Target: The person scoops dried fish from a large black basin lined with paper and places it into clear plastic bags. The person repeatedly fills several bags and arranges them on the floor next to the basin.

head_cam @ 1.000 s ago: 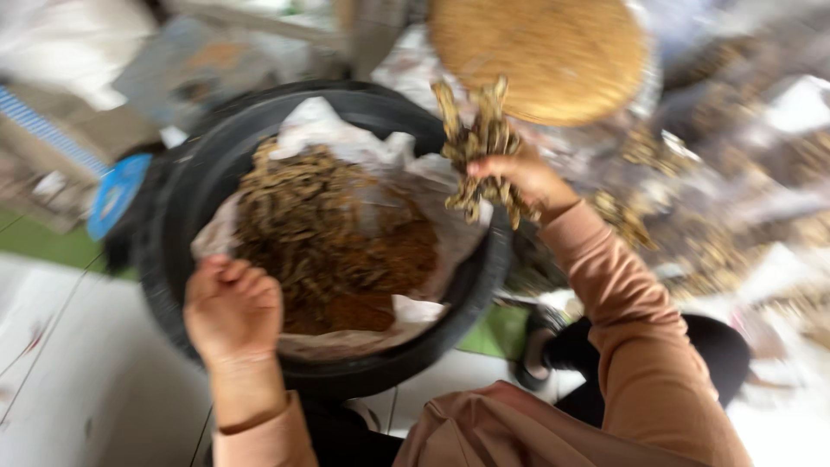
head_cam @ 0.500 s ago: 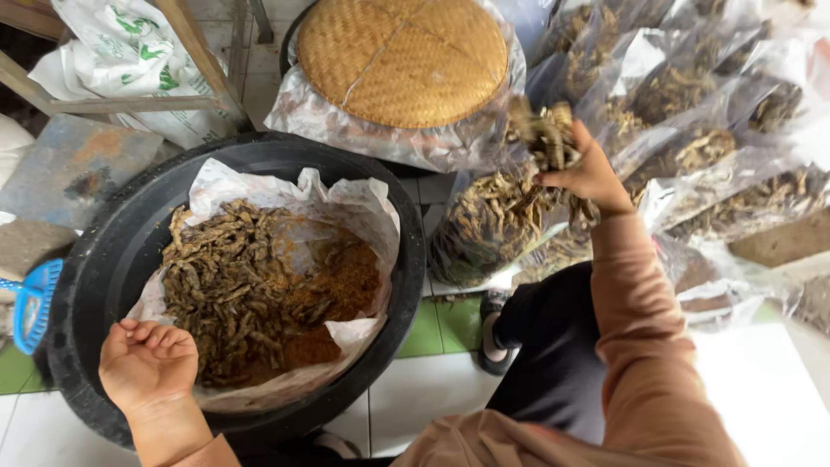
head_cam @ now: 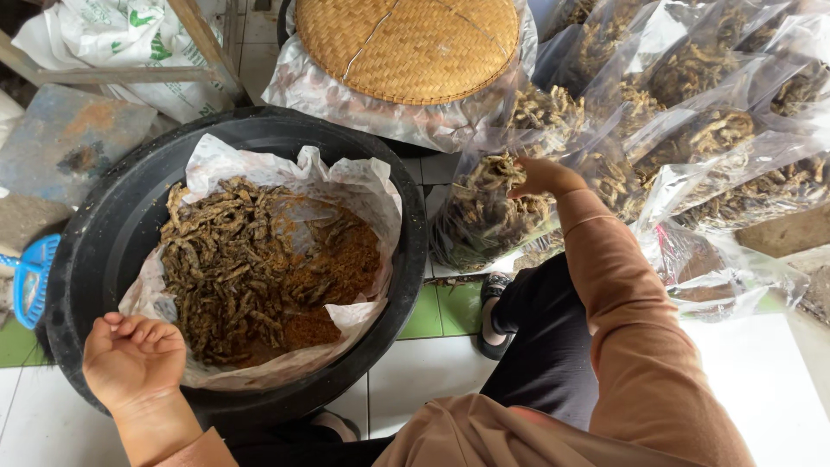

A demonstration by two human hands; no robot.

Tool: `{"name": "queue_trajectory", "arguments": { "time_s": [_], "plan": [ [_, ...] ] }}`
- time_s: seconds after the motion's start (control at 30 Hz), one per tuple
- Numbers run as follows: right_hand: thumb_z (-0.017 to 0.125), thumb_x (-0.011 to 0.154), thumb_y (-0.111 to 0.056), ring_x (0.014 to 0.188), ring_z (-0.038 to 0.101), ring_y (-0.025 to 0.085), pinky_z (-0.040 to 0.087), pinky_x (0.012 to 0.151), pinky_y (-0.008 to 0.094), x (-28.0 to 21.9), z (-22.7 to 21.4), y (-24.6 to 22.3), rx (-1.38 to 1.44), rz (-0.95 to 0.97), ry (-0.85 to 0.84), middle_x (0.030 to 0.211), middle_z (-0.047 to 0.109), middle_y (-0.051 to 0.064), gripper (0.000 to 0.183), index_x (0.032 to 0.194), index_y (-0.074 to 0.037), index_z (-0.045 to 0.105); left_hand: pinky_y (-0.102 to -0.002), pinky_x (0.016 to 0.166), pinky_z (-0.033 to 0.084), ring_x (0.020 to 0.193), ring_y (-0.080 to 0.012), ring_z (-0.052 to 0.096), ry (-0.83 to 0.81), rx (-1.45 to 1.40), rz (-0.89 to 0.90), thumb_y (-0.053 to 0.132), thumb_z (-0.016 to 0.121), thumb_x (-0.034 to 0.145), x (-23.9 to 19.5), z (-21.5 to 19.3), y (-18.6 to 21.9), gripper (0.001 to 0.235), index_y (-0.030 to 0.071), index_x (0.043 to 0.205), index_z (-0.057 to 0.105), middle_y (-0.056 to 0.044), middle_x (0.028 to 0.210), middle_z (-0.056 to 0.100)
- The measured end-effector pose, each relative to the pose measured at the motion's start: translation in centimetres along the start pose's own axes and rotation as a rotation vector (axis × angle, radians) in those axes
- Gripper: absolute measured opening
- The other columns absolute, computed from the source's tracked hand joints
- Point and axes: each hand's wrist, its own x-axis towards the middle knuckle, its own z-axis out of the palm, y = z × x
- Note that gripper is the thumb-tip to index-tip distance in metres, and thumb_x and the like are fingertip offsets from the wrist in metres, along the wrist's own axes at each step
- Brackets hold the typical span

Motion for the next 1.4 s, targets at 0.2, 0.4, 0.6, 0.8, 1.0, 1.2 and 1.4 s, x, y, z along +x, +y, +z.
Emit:
{"name": "queue_trajectory", "arguments": {
  "time_s": [0.2, 0.4, 0.6, 0.8, 1.0, 1.2, 1.4],
  "plan": [
    [0.088, 0.072, -0.036, 0.139, 0.044, 0.044, 0.038, 0.114, 0.054, -0.3, -0.1, -3.9, 0.297, -0.430, 0.119, 0.151, 0.046, 0.025, 0.094, 0.150, -0.006, 0.044, -0.022, 0.069, 0.041, 0.071, -0.0077, 0.048, 0.030, 0.018, -0.014, 0.028, 0.055, 0.116, -1.1, 1.6, -0.5, 0.025, 0.015, 0.096, 0.061, 0.005, 0.082, 0.056],
    [0.088, 0.081, -0.025, 0.137, 0.047, 0.039, 0.040, 0.109, 0.057, -0.2, -0.9, -3.8, -0.167, -0.173, -0.168, 0.148, 0.050, 0.019, 0.080, 0.150, -0.020, 0.047, -0.022, 0.067, 0.040, 0.070, -0.0075, 0.047, 0.026, 0.001, 0.005, 0.026, 0.056, 0.115, -1.3, 2.2, -1.2, 0.023, 0.013, 0.096, 0.061, 0.005, 0.081, 0.056],
    [0.071, 0.096, -0.007, 0.089, 0.067, 0.042, 0.052, 0.075, 0.055, -6.5, -4.5, -9.1, -0.219, -0.133, 0.688, 0.107, 0.072, 0.022, 0.021, 0.117, -0.009, 0.073, -0.023, 0.059, 0.040, 0.062, -0.0076, 0.045, 0.013, -0.079, -0.024, 0.019, 0.060, 0.106, -0.7, 2.9, -2.0, 0.017, 0.015, 0.089, 0.061, 0.006, 0.071, 0.053],
    [0.075, 0.097, -0.008, 0.107, 0.060, 0.041, 0.049, 0.091, 0.048, -9.7, -1.0, -22.1, 0.019, -0.700, 0.831, 0.113, 0.063, 0.020, 0.026, 0.119, 0.000, 0.064, -0.024, 0.060, 0.042, 0.064, -0.0089, 0.048, 0.024, -0.130, 0.056, 0.023, 0.057, 0.107, -2.5, 5.6, -2.8, 0.020, 0.014, 0.089, 0.060, 0.005, 0.073, 0.053],
    [0.077, 0.078, -0.008, 0.132, 0.046, 0.044, 0.043, 0.111, 0.045, -0.5, 12.9, -30.3, 0.109, -0.637, 0.028, 0.142, 0.043, 0.021, 0.079, 0.149, -0.017, 0.044, -0.024, 0.063, 0.041, 0.066, -0.0085, 0.046, 0.074, -0.142, 0.105, 0.025, 0.051, 0.108, -5.7, 8.6, -3.0, 0.024, 0.013, 0.089, 0.060, 0.005, 0.076, 0.053],
    [0.071, 0.092, -0.007, 0.147, 0.025, 0.048, 0.036, 0.112, 0.059, 13.4, 24.3, -33.7, -0.765, -0.716, 0.059, 0.168, 0.004, 0.019, 0.097, 0.160, -0.047, 0.014, -0.024, 0.065, 0.036, 0.069, -0.0079, 0.040, 0.190, -0.107, 0.148, 0.022, 0.052, 0.109, -10.1, 10.6, -1.2, 0.019, 0.013, 0.095, 0.060, 0.005, 0.080, 0.050],
    [0.078, 0.092, -0.020, 0.155, 0.007, 0.049, 0.027, 0.119, 0.066, 19.4, 29.4, -35.8, -1.029, -0.488, -0.328, 0.170, -0.021, 0.010, 0.115, 0.162, -0.049, -0.009, -0.026, 0.064, 0.036, 0.069, -0.0089, 0.038, 0.368, -0.034, 0.208, 0.024, 0.047, 0.110, -11.9, 11.4, -1.0, 0.021, 0.010, 0.098, 0.056, 0.003, 0.081, 0.044]
  ]
}}
